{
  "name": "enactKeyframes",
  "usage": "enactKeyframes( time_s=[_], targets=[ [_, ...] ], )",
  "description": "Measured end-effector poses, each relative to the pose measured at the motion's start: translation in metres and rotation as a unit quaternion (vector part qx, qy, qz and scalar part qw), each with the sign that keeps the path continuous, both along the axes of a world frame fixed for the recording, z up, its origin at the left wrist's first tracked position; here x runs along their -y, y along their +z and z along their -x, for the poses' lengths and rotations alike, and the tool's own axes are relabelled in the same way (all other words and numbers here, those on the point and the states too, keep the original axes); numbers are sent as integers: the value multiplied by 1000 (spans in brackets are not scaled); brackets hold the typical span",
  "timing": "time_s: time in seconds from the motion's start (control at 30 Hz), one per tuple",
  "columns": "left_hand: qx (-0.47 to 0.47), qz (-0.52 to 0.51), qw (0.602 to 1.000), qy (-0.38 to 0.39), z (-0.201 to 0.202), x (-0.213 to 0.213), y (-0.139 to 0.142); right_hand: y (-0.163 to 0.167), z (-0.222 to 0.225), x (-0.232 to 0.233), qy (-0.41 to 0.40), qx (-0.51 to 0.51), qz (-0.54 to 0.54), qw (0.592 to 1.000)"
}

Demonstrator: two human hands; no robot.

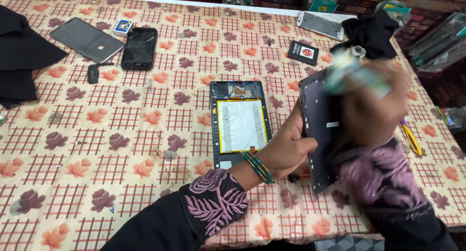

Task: The person works on an opened tablet on a work table, using a screwdriver on the internal board, lifting out the battery and wiping it with a cloth, cleaning the battery bay, brushing the inside of the rear cover, and wiping the cover and the tablet's back with the cloth.

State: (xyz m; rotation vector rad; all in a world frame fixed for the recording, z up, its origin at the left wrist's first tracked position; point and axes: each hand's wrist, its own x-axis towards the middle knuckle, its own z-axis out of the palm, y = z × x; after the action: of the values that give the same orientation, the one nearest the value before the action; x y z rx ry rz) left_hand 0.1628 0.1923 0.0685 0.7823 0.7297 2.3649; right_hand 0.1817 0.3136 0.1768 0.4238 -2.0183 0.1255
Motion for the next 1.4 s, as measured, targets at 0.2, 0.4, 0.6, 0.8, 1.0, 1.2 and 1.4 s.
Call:
enactKeyframes(
  time_s=[0.2,0.4,0.6,0.8,1.0,1.2,1.4],
  targets=[
    [6,9,1000,-20,7,0,1,-24,1,-21,38,10,-74,997],
    [56,41,996,-60,15,-5,-7,-23,-6,1,61,66,-8,996],
    [210,-173,952,-142,31,27,6,-30,-30,15,93,185,-24,978],
    [93,-89,992,11,31,32,39,-67,-60,5,96,228,16,969],
    [135,-83,987,8,40,35,35,-48,-59,-22,-11,200,13,980],
    [115,-104,987,-38,24,19,12,-37,-31,3,68,124,-90,986],
    [83,1,996,8,22,11,5,-8,2,-10,-63,75,-102,990]
  ],
)
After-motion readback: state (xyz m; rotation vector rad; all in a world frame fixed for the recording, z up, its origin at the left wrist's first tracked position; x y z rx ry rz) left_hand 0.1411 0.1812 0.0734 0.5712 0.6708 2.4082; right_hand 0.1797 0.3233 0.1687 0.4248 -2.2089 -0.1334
